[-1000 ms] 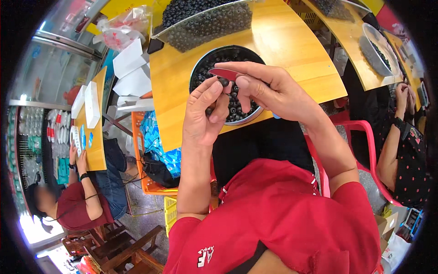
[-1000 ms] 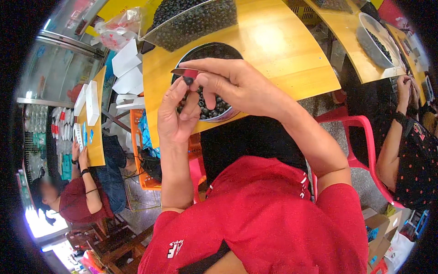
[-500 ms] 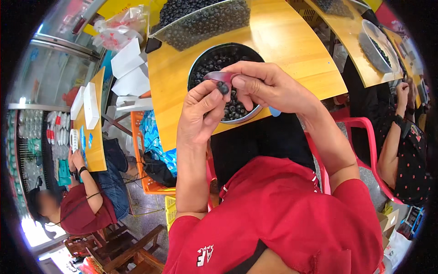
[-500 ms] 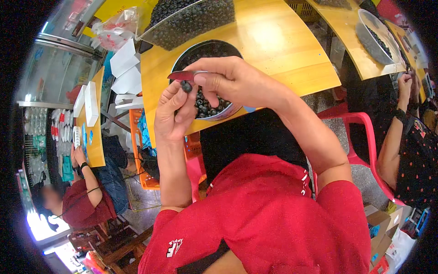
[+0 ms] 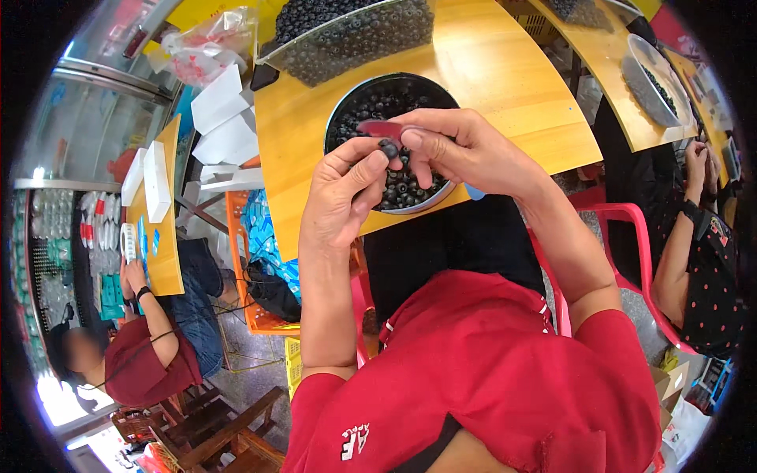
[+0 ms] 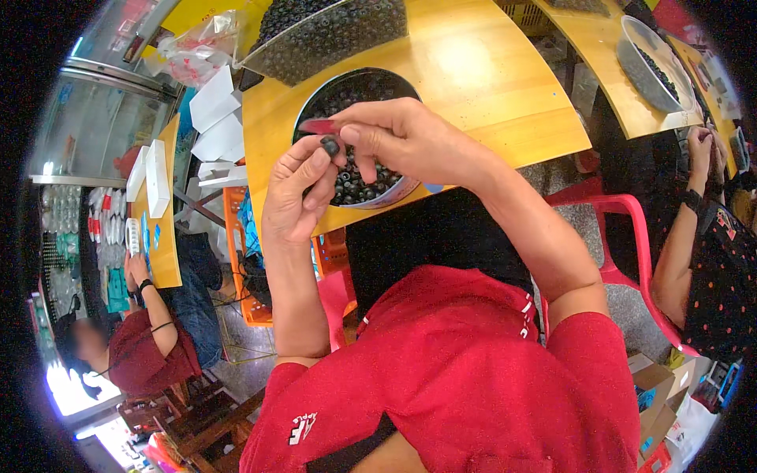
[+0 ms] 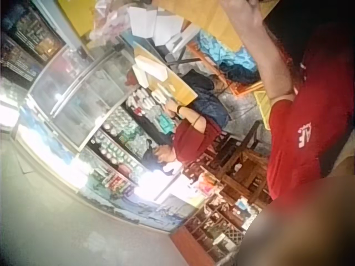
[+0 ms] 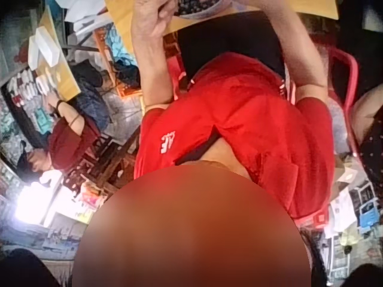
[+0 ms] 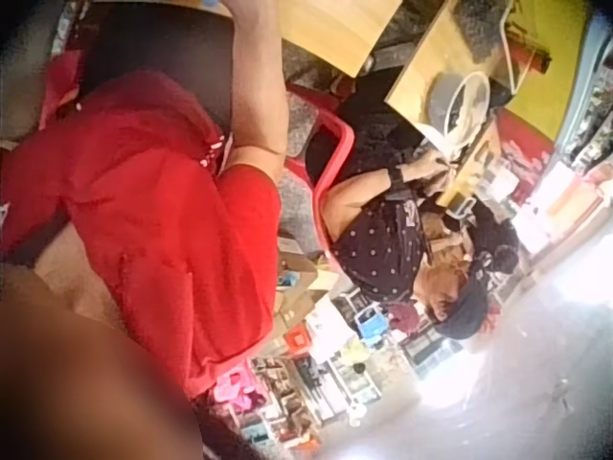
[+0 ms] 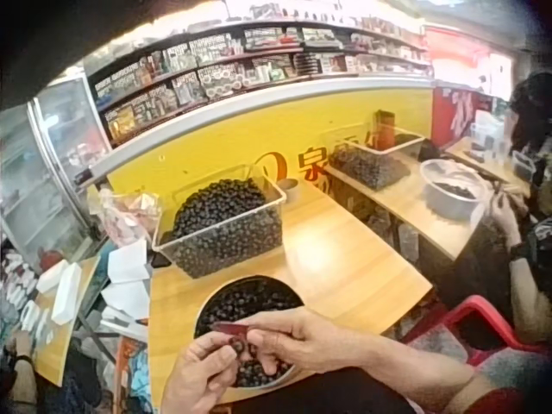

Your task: Scrape small dark objects or seeds with a knife over a container at a workstation.

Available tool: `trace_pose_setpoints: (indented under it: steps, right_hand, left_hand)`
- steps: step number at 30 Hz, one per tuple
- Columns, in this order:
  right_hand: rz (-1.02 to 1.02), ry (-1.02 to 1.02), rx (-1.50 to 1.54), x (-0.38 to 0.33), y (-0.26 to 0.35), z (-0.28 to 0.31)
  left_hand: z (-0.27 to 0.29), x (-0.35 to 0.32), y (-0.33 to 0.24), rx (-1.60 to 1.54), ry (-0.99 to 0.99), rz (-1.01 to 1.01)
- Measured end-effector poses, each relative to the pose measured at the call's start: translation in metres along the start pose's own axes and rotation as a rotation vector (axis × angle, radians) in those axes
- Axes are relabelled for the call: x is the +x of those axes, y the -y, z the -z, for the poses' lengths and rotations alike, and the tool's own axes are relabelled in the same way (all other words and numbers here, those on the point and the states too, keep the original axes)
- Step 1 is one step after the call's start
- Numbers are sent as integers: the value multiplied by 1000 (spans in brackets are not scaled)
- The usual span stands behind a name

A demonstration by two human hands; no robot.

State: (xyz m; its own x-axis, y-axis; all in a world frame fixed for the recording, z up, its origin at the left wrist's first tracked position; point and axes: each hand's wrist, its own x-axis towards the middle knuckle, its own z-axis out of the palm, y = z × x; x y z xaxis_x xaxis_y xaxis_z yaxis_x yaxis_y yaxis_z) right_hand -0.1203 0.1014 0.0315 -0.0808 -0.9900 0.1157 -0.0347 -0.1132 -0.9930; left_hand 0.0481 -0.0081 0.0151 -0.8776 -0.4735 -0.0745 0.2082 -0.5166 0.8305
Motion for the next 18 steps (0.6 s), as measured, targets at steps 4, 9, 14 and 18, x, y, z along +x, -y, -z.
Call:
trace_pose_setpoints:
  steps: [4, 9, 14, 18]
  right_hand:
    - [45, -214, 10, 1, 0, 0]
    - [73, -269, -87, 4, 4, -10]
    - [125, -311, -89, 11, -15, -8]
    - [8, -214, -23, 3, -6, -7]
  left_hand:
    - [-10, 2, -3, 123, -77, 3]
    - [-19, 5, 1, 195, -124, -25]
    - [-24, 3, 4, 349, -242, -91]
    - [-24, 1, 6, 334, -248, -107]
